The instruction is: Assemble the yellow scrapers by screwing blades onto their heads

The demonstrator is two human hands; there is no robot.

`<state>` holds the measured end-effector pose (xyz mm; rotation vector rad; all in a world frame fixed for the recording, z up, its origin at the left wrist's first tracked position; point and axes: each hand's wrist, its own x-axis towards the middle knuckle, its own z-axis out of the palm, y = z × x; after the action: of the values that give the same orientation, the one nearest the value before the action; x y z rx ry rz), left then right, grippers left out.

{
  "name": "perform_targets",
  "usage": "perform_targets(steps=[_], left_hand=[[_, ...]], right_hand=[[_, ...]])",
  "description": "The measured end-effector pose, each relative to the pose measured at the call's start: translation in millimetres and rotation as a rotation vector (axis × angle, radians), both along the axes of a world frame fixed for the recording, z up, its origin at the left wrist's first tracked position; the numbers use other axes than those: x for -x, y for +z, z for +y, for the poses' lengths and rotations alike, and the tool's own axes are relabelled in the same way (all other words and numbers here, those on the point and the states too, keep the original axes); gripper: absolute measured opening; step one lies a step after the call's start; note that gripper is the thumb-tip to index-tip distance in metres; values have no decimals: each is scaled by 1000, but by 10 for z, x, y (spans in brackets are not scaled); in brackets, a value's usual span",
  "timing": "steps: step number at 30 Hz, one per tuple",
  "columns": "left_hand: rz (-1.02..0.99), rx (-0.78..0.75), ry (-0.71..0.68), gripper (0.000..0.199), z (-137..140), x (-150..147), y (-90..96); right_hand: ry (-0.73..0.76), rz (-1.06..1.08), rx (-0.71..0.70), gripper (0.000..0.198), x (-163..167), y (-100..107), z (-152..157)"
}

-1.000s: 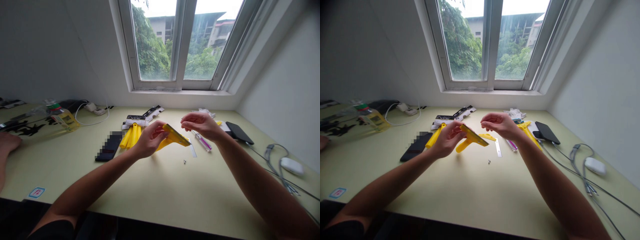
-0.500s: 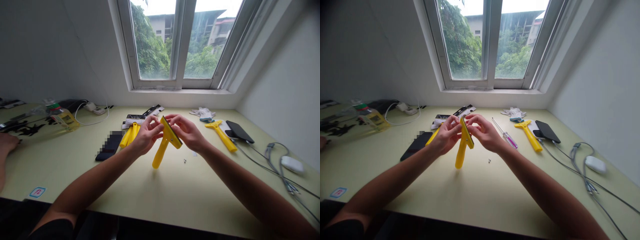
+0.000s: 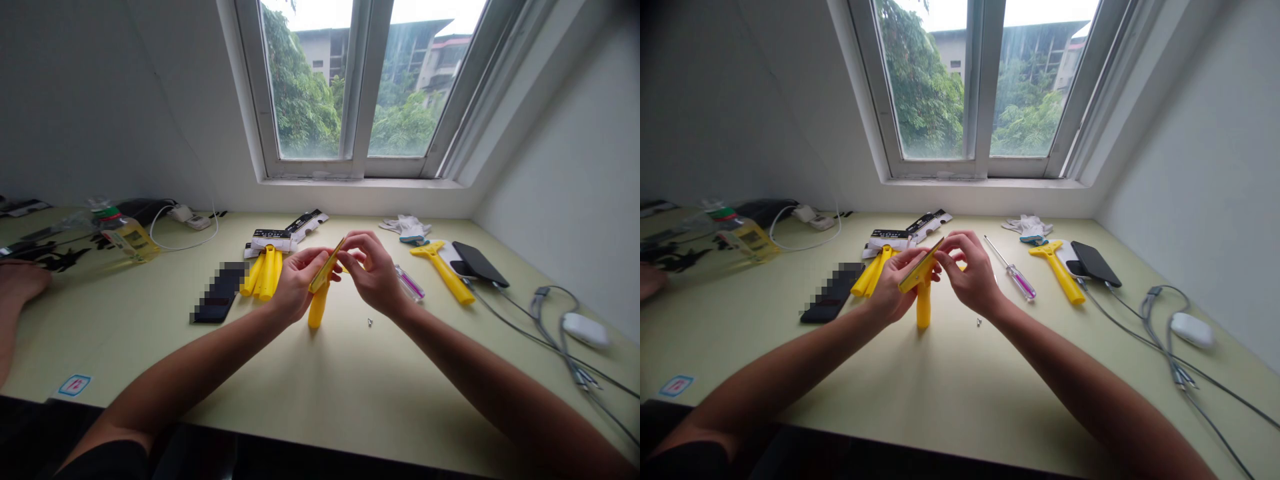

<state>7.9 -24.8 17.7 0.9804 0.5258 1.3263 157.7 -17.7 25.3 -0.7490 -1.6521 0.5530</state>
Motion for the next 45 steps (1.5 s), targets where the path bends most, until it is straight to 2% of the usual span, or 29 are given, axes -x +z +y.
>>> perform_targets(steps=[6,8,12,16,20,28,37,45], left_hand=[[43,-85,-207,37,10,58,-111],[64,-66,-231,35,-5,41,-122],[51,9,-151,27,-19,-7,-110],[24,-2,-103,25,26,-8,-96],[49,-15,-96,20,68,5,-110],[113,8,-81,22,54,0,-147],[127,9,-84,20,27,-13,-138],[183,-34,-77,17,23,-6,-128]], right_hand=[[-108,-50,46,14,-58,-31,77],[-127,-72,59,16,-68,-46,101],[-172,-150,-8,14,-97,-15,104],[-270,-290,-223,8,-185,51,109],[-234,-426,-315,10,-252,60,141],[-171,-505,-430,15,-247,1,164],[-184,-554,-424,9,-229,-4,173],[-154,-501,-287,6,-236,74,146]])
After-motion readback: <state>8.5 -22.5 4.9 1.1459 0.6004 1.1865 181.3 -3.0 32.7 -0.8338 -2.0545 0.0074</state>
